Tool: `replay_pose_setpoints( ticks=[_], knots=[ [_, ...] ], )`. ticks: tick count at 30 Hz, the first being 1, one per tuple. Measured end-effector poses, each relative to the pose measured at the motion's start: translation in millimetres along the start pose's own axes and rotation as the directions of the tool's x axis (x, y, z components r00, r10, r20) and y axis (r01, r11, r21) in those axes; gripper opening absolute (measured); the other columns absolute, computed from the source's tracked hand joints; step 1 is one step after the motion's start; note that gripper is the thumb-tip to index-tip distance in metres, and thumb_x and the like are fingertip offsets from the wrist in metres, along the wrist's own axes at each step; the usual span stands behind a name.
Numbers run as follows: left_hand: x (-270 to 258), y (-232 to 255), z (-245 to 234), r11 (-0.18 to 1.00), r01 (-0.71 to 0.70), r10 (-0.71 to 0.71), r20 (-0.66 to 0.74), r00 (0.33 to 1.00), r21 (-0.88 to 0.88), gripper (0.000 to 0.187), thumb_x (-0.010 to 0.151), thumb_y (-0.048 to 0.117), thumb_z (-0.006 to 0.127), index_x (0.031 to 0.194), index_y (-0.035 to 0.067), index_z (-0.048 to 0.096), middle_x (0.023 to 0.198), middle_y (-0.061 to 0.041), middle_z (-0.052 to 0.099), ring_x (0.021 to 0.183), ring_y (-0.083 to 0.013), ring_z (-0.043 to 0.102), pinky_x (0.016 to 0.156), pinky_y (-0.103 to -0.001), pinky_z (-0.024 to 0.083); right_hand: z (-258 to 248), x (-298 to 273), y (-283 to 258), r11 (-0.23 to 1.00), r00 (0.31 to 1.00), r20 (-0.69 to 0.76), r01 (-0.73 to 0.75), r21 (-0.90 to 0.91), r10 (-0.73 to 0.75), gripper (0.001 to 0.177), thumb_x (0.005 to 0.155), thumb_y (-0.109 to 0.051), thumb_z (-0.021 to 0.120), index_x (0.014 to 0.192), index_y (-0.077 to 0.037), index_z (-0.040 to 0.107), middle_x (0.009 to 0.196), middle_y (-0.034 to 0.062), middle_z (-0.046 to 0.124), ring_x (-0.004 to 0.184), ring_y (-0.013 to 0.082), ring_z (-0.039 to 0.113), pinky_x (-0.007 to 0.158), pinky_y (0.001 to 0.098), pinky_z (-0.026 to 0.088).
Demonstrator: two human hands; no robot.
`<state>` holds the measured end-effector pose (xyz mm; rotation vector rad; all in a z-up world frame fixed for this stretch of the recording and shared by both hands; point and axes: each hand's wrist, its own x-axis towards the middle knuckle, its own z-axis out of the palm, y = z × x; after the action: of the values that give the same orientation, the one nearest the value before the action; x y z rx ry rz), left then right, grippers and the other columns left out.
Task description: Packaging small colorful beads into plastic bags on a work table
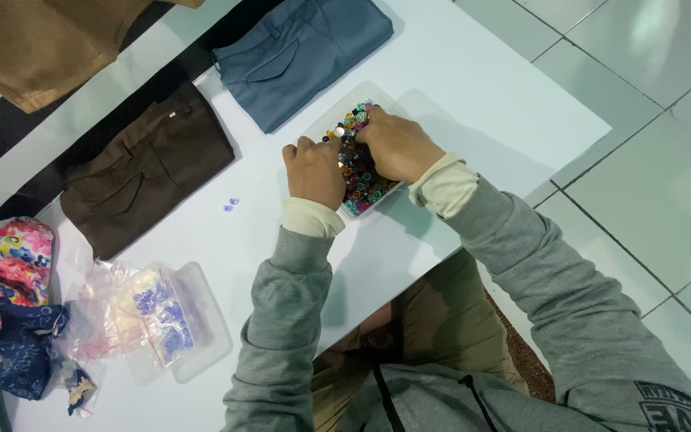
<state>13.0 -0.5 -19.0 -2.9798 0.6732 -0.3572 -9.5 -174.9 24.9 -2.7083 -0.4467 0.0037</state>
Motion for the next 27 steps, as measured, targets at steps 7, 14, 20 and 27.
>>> replay_pose_setpoints(
  ticks=[7, 14, 20, 27],
  knots=[
    [-1, -2, -8, 0.999, 0.042, -0.039, -0.172, 0.984, 0.015, 0.018, 0.079, 0.003, 0.07, 0.089, 0.016, 0.079, 0.066, -0.005, 0.07, 0.084, -0.0273, 0.066, 0.092, -0.047, 0.04, 4, 8, -5, 0.993, 0.998, -0.023, 0.055, 0.109, -0.053, 0.031, 0.085, 0.014, 0.058, 0.109, 0.001, 0.074, 0.104, 0.0122, 0.053, 0.075, 0.0233, 0.059, 0.055, 0.0314, 0.049],
    [-6, -5, -5, 0.998, 0.058, -0.052, -0.241, 0.969, 0.017, 0.008, 0.083, 0.009, 0.072, 0.078, 0.014, 0.076, 0.058, -0.004, 0.067, 0.08, -0.0243, 0.065, 0.093, -0.046, 0.039, 55, 32, 29, 0.949, 0.91, -0.273, 0.285, -0.137, -0.312, 0.014, 0.09, 0.011, 0.058, 0.092, 0.001, 0.068, 0.097, 0.0132, 0.057, 0.075, 0.0285, 0.063, 0.055, 0.0363, 0.05],
    [-2, 3, -1, 0.999, 0.035, -0.038, -0.121, 0.992, -0.025, 0.014, 0.079, 0.002, 0.071, 0.087, 0.012, 0.078, 0.065, -0.007, 0.069, 0.083, -0.0272, 0.065, 0.094, -0.047, 0.038, -10, 12, 13, 0.986, 0.976, -0.159, 0.13, -0.106, -0.146, 0.024, 0.092, 0.014, 0.054, 0.101, 0.004, 0.074, 0.093, 0.0162, 0.065, 0.071, 0.0309, 0.068, 0.058, 0.0389, 0.055],
    [1, 14, 28, 0.997, -0.056, 0.058, 0.038, 0.998, -0.048, 0.012, 0.071, 0.009, 0.077, 0.08, 0.017, 0.077, 0.069, -0.007, 0.069, 0.088, -0.0293, 0.064, 0.098, -0.054, 0.034, -36, -6, 9, 0.994, 0.984, -0.143, 0.105, 0.008, -0.103, 0.034, 0.097, 0.012, 0.049, 0.12, 0.003, 0.073, 0.099, 0.0206, 0.069, 0.081, 0.0371, 0.072, 0.064, 0.0442, 0.059]
  ],
)
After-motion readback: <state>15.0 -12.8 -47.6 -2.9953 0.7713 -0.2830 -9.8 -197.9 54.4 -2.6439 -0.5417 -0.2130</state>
